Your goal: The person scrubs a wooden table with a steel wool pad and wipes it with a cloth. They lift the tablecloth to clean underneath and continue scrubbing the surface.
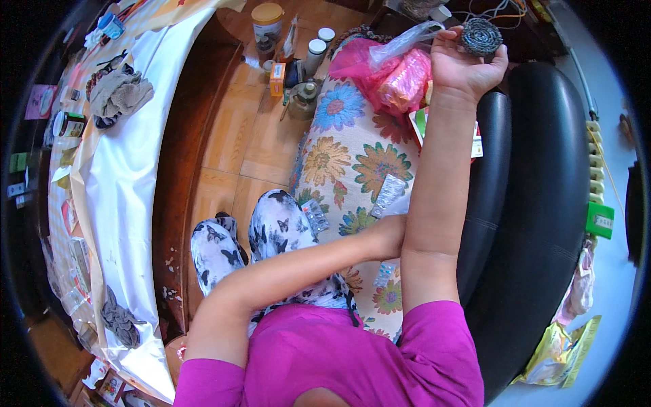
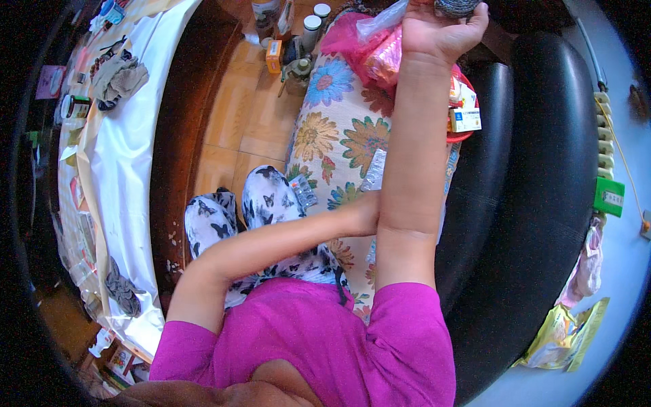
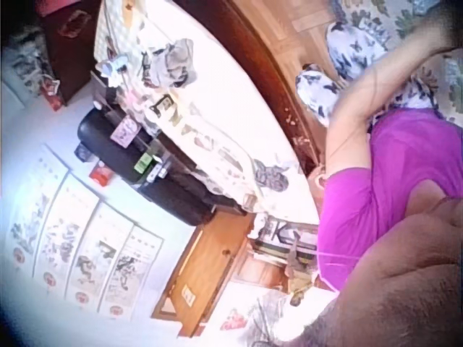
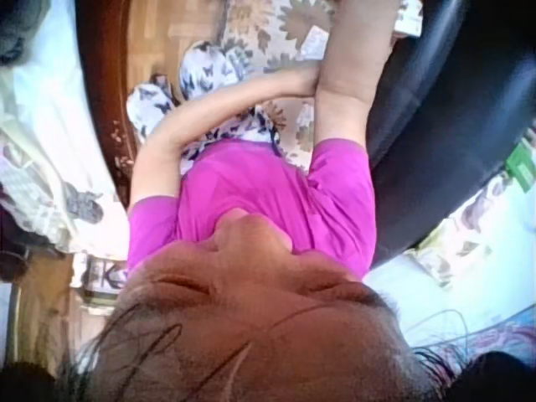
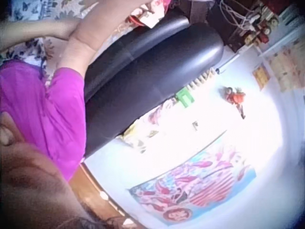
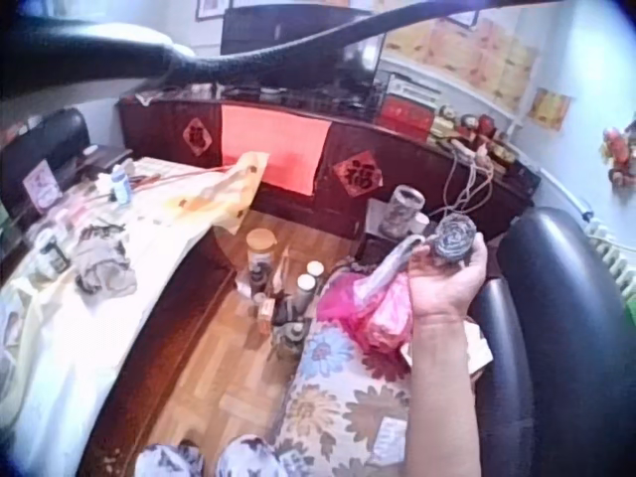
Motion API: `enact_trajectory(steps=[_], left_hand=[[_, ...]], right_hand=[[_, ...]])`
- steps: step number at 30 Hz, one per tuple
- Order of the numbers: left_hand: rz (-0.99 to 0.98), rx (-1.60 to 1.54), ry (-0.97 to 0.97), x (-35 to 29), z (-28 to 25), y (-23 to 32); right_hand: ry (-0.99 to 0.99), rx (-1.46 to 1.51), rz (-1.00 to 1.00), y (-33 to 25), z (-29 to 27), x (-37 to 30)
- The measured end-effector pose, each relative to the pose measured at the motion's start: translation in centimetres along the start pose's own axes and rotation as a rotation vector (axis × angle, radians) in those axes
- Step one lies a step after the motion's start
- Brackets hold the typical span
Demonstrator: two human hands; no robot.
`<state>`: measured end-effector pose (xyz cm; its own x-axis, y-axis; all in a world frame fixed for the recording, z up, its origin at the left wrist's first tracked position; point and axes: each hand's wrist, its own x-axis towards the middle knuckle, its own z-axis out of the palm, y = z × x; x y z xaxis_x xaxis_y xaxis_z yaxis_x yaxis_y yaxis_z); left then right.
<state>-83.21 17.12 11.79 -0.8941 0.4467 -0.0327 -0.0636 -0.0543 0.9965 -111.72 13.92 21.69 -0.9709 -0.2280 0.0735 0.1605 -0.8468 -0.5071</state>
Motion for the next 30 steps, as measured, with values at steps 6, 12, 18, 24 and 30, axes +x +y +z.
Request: enact_trajectory(steps=[6,12,18,24,30], left_hand=[[0.511,0.289,0.217,3.9,10.9,-6.9],[0.023,-0.412,0.175,0.1,5.3,-2.5],[0.063,-1.302,0.451,-4.3,-6.7,2.0],[-0.203,-1.039,0.576,-9.3,-9.6,1.0],[-0.193,-0.782,0.902,-16.0,-15.1,1.3]], right_hand=[[-0.090,-0.085,0.031,0.9,1.5,0.6],[-0.276,-0.619,0.189,1.3,2.4,-7.1],[-0.657,-1.348,0.146,-2.6,-2.6,-17.1],[-0.821,-1.772,0.031,-1.7,-2.8,-26.1],[-0.743,-2.625,0.275,-11.1,-6.5,-29.2]])
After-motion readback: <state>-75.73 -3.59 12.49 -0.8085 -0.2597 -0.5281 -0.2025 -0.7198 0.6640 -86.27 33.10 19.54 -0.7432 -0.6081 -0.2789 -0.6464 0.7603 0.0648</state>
